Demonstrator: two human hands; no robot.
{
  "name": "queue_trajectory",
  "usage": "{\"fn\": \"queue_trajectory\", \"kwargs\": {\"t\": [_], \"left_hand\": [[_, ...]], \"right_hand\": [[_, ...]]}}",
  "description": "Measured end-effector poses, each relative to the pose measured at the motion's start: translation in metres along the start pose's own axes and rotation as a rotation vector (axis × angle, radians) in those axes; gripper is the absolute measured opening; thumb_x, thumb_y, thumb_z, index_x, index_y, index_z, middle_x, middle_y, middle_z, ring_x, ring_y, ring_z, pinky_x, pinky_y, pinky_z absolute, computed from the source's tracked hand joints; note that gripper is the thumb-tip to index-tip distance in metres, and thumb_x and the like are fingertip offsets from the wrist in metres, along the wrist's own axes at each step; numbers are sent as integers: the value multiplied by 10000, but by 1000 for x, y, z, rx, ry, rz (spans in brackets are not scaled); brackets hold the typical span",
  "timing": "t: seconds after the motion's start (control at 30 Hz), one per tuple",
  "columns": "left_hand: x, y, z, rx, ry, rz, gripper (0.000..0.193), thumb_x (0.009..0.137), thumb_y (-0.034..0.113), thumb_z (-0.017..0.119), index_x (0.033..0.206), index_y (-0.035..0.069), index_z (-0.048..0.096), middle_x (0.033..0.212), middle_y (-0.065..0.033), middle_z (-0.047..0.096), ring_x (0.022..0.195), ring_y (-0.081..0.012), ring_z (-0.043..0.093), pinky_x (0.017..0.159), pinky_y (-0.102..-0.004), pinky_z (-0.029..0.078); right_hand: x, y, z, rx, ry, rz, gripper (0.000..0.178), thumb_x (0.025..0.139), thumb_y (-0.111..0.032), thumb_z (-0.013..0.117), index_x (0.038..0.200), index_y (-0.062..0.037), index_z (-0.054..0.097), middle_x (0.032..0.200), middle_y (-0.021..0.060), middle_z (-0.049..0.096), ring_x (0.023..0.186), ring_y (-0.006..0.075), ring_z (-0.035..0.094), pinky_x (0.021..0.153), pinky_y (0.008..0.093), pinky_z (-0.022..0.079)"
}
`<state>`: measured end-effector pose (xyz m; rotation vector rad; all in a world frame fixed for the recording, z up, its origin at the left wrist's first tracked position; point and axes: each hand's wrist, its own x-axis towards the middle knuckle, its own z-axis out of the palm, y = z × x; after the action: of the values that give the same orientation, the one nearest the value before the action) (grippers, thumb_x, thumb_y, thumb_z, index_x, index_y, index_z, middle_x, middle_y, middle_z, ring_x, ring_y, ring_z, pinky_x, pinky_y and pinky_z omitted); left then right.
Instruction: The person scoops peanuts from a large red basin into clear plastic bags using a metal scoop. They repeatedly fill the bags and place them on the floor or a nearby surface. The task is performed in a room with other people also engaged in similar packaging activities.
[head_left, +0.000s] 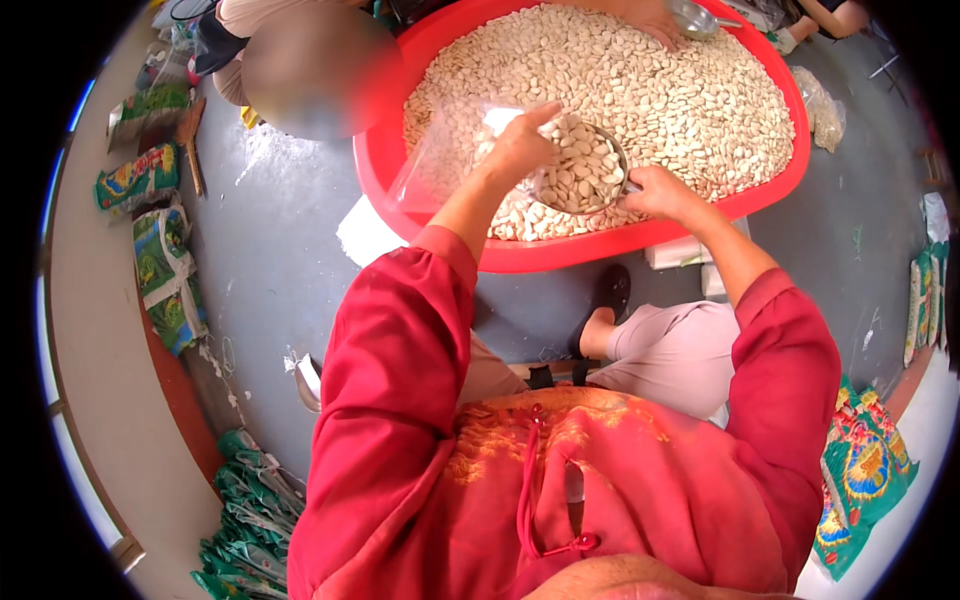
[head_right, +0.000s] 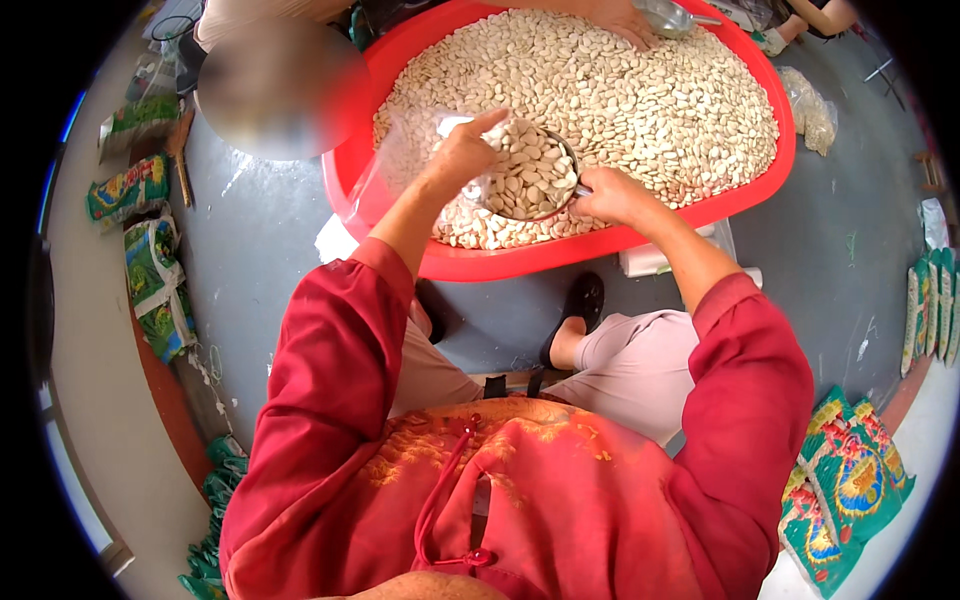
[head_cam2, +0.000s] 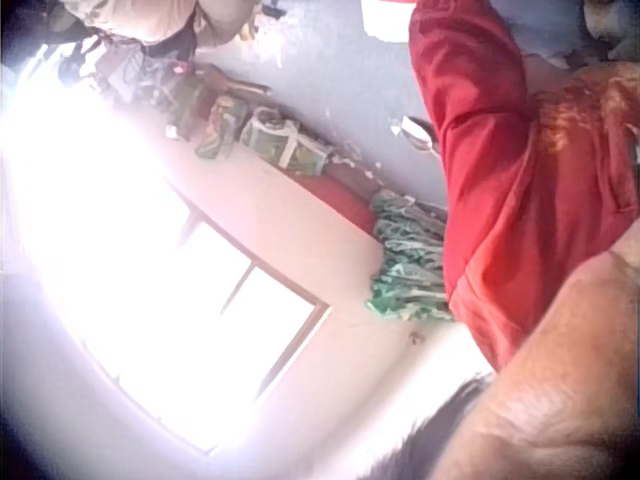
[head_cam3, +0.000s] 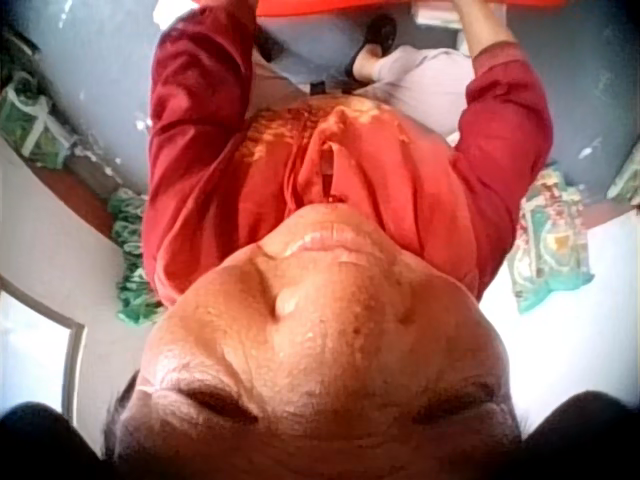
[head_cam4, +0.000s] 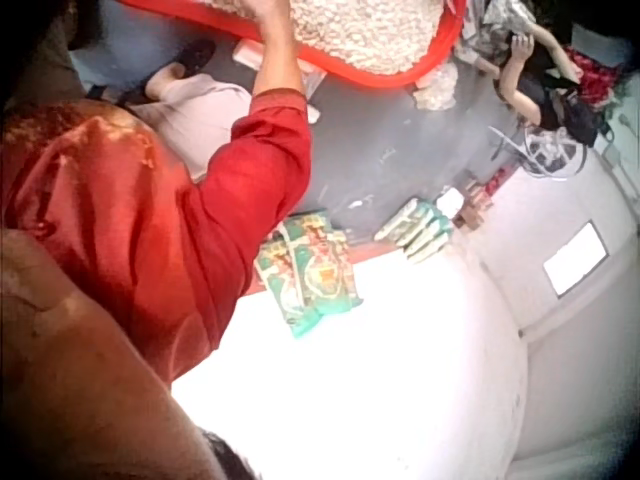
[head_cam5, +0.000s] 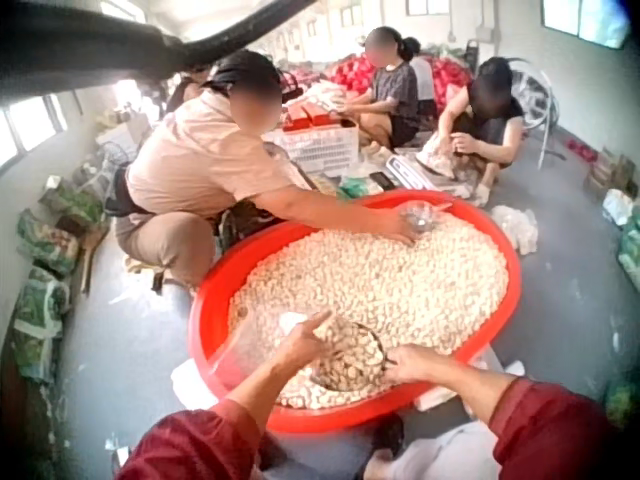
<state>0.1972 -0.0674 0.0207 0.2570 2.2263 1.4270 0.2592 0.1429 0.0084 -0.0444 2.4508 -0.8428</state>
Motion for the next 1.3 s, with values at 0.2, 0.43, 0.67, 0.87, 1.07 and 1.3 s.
{"fn": "queue_trajectory", "kwargs": {"t": [0.2, 0.43, 0.67, 0.87, 1.07, 1.3], "left_hand": [[-8, -3, 8, 59, -44, 110, 556, 629, -108, 372, 1163, 26, 448, 1168, -156, 463, 1103, -225, 423, 901, -256, 319], [-16, -2, 5, -410, -124, 145, 600, 609, -104, 395, 1196, 14, 409, 658, -23, 505, 538, -68, 425, 472, -209, 359], [-36, -36, -43, -809, 107, 86, 600, 626, -138, 421, 1213, -62, 324, 1042, -106, 468, 534, -91, 430, 469, -204, 364], [-73, -49, -63, -914, 145, 19, 611, 611, -143, 394, 1214, -74, 317, 1072, -123, 445, 552, -93, 409, 489, -217, 352], [-76, -59, -59, -1021, 210, -15, 588, 614, -139, 402, 1195, -66, 356, 993, -79, 490, 520, -63, 373, 468, -207, 324], [-71, -61, -57, -933, 290, -71, 583, 623, -128, 421, 1198, -62, 353, 1060, -88, 481, 531, -63, 413, 461, -190, 344]], "right_hand": [[-2, -10, 14, -9, -3, -3, 344, 599, -288, 610, 791, -4, 576, 681, 142, 585, 641, 247, 566, 598, 325, 434], [17, -86, 5, -579, 15, -112, 306, 641, -243, 609, 834, -6, 602, 739, 154, 599, 709, 267, 589, 631, 345, 461], [-16, -120, -46, -808, 31, -88, 211, 667, -198, 532, 815, -71, 610, 742, 132, 602, 694, 297, 584, 601, 371, 466], [-52, -6, -83, -703, 36, 284, 324, 623, -295, 583, 849, -64, 607, 794, 164, 595, 755, 311, 572, 682, 375, 444], [33, 51, -14, -374, -22, 206, 512, 568, -389, 670, 969, -86, 572, 873, 142, 599, 805, 263, 575, 711, 330, 435], [144, 29, 100, 19, 104, 396, 388, 638, -247, 616, 915, 21, 571, 877, 187, 585, 776, 285, 581, 668, 343, 451]]}}
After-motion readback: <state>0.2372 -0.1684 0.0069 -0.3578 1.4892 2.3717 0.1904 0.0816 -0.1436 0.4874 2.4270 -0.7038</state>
